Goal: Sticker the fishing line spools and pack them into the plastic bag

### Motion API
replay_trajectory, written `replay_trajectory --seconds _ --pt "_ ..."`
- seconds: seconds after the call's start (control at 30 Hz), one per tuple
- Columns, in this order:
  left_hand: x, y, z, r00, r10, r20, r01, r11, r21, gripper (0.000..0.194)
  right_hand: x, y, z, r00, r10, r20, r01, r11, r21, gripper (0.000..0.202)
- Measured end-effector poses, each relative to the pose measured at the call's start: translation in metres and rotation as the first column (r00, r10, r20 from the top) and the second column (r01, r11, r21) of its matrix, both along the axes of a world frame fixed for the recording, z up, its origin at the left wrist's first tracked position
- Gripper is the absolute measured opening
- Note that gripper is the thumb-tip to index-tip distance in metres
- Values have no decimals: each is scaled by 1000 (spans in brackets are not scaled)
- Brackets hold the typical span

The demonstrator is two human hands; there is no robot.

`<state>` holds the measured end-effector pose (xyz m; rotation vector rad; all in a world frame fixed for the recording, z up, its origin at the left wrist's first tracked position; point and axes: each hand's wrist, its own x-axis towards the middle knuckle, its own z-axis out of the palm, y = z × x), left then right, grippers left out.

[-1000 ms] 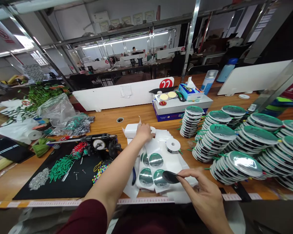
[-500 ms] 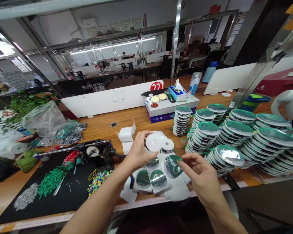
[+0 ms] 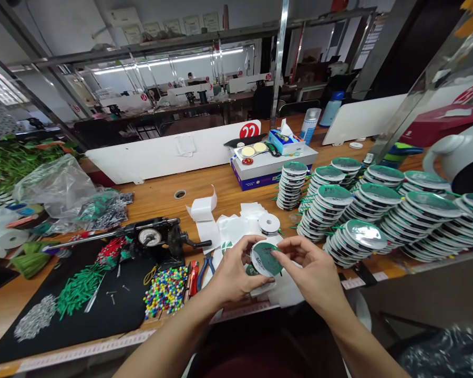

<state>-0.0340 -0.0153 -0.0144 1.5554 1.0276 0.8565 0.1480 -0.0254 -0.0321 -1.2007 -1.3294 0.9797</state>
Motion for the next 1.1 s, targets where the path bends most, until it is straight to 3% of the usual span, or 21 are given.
replay_trajectory --seconds 0.23,0.63,0.83,1.1 --pt "-5 -2 2 998 -15 59 18 999 -51 68 -3 0 1 996 -3 85 -1 999 47 25" --pt "-9 -2 4 1000 -14 12 14 1000 -19 67 -3 0 -1 976 -26 215 -8 988 154 21" --pt "-10 -2 6 1000 -22 9 22 999 -25 66 -2 1 -1 980 -9 196 -28 982 185 18" --pt "-10 -1 6 999 -37 11 38 998 -41 66 -4 -1 2 991 -7 135 -10 992 122 20"
